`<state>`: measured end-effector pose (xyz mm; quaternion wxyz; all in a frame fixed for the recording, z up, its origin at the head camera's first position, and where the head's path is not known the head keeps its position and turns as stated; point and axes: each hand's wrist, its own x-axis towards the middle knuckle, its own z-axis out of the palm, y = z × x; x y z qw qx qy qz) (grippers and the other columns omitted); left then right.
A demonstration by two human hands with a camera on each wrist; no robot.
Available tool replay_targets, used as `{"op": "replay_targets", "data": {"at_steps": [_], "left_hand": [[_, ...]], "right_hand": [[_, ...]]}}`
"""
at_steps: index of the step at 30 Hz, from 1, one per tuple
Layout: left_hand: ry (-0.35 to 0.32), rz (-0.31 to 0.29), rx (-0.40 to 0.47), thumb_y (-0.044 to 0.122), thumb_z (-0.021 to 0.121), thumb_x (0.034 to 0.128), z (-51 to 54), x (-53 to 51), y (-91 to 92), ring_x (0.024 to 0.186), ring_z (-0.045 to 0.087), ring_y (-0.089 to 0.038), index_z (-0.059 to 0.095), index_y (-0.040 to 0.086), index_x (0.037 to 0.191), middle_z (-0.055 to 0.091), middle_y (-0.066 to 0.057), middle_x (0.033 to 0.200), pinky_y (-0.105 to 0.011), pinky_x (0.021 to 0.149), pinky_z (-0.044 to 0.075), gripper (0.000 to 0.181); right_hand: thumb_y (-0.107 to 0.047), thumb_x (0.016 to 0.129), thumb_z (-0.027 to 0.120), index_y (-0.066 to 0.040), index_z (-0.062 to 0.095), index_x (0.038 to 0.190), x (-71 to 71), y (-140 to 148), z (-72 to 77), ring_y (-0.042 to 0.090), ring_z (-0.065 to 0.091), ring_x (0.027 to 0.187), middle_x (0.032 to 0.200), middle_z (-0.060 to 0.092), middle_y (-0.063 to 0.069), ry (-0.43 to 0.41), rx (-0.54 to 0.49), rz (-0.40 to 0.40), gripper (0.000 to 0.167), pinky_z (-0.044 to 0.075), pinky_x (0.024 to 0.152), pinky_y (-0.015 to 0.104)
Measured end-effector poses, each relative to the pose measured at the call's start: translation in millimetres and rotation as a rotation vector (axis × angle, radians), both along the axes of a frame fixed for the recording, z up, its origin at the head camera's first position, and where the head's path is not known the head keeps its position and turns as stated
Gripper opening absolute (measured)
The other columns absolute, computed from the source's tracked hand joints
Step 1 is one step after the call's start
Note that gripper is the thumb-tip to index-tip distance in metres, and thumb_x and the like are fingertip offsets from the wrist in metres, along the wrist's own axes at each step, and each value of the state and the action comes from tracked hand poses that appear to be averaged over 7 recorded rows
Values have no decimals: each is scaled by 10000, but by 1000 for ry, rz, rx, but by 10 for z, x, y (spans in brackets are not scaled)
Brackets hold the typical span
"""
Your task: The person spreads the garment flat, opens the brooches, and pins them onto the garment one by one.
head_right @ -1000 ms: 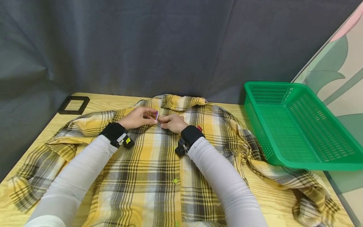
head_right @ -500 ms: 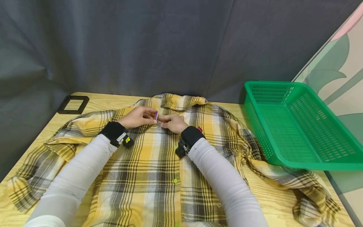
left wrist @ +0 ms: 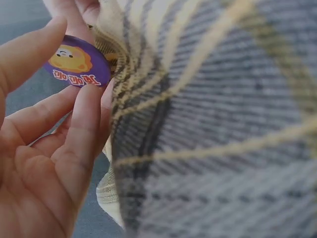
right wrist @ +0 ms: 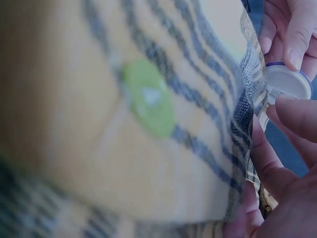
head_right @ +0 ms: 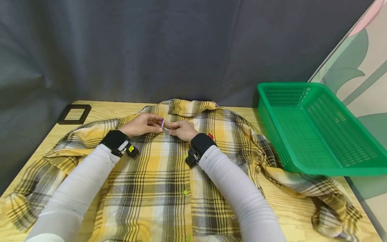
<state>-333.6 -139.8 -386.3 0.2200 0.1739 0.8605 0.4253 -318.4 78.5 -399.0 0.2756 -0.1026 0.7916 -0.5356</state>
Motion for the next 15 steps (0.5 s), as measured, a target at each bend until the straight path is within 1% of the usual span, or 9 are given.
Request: {"op": "replay_targets", "data": {"at_steps": [2,4,8,10,11,13,14,15], "left_hand": [[-3,2,3,130,672,947,-7,-4,-12,1219,604,-373,469,-27,1443,521,-218,1434,-443,982,527,559],[-11,5,14,134,671,950,-25,-6,-22,1224,602,-373,460,-27,1450,529,-222,1421,-441,982,528,566],[-29,9,44,121,667,953,-75,-10,-32,1222,603,-379,443,-51,1452,546,-246,1386,-431,981,529,574],[-31,9,49,111,665,953,-83,-9,-30,1214,607,-383,439,-61,1451,549,-259,1377,-428,977,531,574],[-29,10,48,107,666,951,-82,-9,-28,1214,607,-383,439,-63,1450,547,-260,1382,-428,977,531,574],[-20,14,36,106,673,946,-70,-9,-19,1204,615,-377,452,-58,1445,552,-253,1387,-425,969,536,570],[-7,13,26,106,678,942,-61,-9,-13,1195,622,-374,461,-58,1439,558,-251,1384,-423,963,539,566],[9,11,14,105,684,938,-51,-8,-5,1180,631,-371,475,-58,1430,568,-249,1374,-423,954,544,559]], "right_hand": [[-112,997,590,-180,551,1427,0,-8,-2,290,505,1338,1351,598,150,4,2,-3,437,425,1108,428],[-114,994,595,-186,560,1421,0,-16,-10,287,525,1310,1324,609,149,11,7,-8,434,444,1081,404],[-122,998,591,-197,553,1425,10,-21,-28,287,560,1233,1294,623,142,39,35,14,435,460,960,338],[-121,1002,585,-196,534,1440,14,-18,-27,288,559,1247,1316,623,138,69,58,49,448,463,974,342],[-121,1005,578,-188,515,1454,15,-13,-23,292,542,1273,1338,618,138,89,73,75,459,443,1027,361],[-124,1010,566,-169,475,1480,10,-1,-17,304,495,1338,1381,598,140,139,106,133,481,304,1178,418],[-125,1012,560,-157,454,1493,6,4,-11,313,472,1363,1397,588,144,168,126,166,493,205,1226,452],[-132,1014,557,-144,438,1501,0,8,-7,316,450,1382,1407,580,144,200,147,198,502,115,1244,479]]}}
